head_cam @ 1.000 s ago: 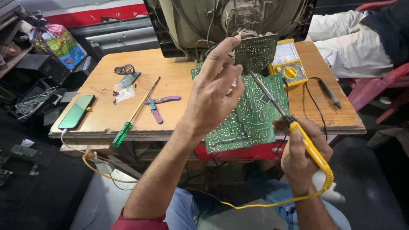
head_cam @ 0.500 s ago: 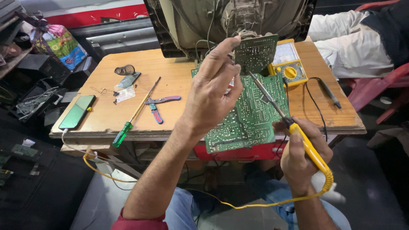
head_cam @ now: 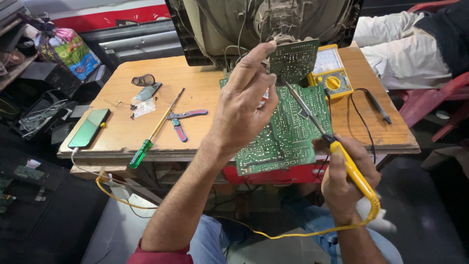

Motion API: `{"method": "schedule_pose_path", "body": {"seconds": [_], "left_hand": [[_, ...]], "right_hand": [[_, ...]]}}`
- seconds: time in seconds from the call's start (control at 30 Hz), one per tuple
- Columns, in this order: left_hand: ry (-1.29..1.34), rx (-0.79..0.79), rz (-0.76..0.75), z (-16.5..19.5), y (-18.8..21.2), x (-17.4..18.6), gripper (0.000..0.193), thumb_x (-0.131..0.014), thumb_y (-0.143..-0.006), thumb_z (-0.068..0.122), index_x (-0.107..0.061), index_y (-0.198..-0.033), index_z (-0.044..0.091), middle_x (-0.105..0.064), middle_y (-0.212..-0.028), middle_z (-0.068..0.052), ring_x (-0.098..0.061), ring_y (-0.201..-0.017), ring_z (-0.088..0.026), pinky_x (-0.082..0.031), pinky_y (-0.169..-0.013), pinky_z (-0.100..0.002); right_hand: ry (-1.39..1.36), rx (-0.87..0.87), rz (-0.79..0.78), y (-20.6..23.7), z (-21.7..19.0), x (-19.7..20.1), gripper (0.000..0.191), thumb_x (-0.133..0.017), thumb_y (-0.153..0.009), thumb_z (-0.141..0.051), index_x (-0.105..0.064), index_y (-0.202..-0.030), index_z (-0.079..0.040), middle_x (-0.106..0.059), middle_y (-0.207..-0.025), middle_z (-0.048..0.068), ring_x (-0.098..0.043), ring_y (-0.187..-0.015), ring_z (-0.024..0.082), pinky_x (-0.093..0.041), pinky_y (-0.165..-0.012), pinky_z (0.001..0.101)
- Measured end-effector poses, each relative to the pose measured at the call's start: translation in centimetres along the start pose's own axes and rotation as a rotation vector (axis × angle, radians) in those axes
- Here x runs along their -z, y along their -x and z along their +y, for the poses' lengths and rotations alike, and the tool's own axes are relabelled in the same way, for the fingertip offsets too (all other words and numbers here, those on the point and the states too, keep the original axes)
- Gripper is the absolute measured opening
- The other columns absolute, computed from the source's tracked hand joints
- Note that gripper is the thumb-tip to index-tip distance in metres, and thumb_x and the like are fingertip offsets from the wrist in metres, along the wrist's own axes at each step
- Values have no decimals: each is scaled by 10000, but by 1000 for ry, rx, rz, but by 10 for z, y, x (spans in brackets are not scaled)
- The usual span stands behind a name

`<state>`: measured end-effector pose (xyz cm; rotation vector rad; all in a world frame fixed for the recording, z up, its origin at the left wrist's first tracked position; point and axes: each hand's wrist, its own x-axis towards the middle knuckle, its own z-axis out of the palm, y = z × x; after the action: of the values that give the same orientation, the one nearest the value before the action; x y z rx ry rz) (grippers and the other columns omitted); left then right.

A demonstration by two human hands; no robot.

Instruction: The person sits at a repair bench and solders a large green circuit board from a television, holding the board with one hand and a soldering iron with the other while feeding solder wire to the joints. They reposition the board and continue soldering different areas, with a multimeter and hand tools on the bench.

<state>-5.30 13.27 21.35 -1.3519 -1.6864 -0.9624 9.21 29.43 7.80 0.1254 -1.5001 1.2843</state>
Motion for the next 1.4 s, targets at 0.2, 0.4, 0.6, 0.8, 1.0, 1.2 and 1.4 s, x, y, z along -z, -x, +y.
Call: {"method": "schedule_pose_path", "body": {"seconds": [0.2,0.4,0.6,0.8,1.0,1.2,1.4], "left_hand": [[15,11,-11,2,-1,4,81,-718,-969,-69,-672,-1026,-34,-481,-1543,-119,-675,-1120,-171,-620,-916,-267],[13,13,-7,4,-2,6,93,-725,-961,-73,-664,-1022,-39,-496,-1532,-119,-676,-1095,-179,-611,-879,-275],[19,5,-1,4,-3,7,100,-720,-963,-81,-663,-1034,-40,-496,-1528,-120,-673,-1094,-175,-615,-869,-258],[38,27,0,5,-3,6,92,-727,-958,-78,-659,-1007,-42,-506,-1522,-122,-680,-1091,-165,-612,-835,-247],[17,10,-1,4,-3,6,95,-725,-959,-77,-668,-1029,-45,-500,-1530,-118,-677,-1079,-159,-615,-845,-255],[14,14,-10,3,-3,5,88,-724,-956,-74,-673,-1018,-37,-495,-1527,-137,-684,-1102,-170,-629,-865,-258],[24,19,-9,4,-2,5,86,-722,-955,-76,-665,-1011,-41,-505,-1521,-136,-685,-1099,-176,-626,-875,-270]], "right_hand": [[257,167,-33,4,-12,-4,308,-678,-993,-50,-648,-1283,49,-707,-1155,189,-712,-1023,213,-577,-918,296],[356,254,-13,8,-17,-11,323,-725,-942,1,-660,-1252,62,-702,-1195,206,-721,-1034,247,-576,-925,295],[366,286,-1,6,-18,-11,320,-694,-946,-41,-661,-1246,66,-711,-1190,201,-731,-1031,251,-589,-915,308],[358,202,33,7,-22,-3,284,-662,-1006,-84,-655,-1249,61,-703,-1147,190,-711,-986,229,-574,-910,300],[276,165,28,5,-19,-6,251,-621,-1049,-57,-653,-1268,61,-723,-1078,177,-707,-965,213,-567,-924,288],[134,118,-4,2,-24,-10,238,-592,-1068,-62,-628,-1275,51,-747,-1062,168,-722,-962,188,-581,-913,283],[196,117,-18,0,-27,-11,249,-583,-1068,-77,-641,-1276,46,-758,-1034,150,-720,-930,175,-576,-891,276]]}}
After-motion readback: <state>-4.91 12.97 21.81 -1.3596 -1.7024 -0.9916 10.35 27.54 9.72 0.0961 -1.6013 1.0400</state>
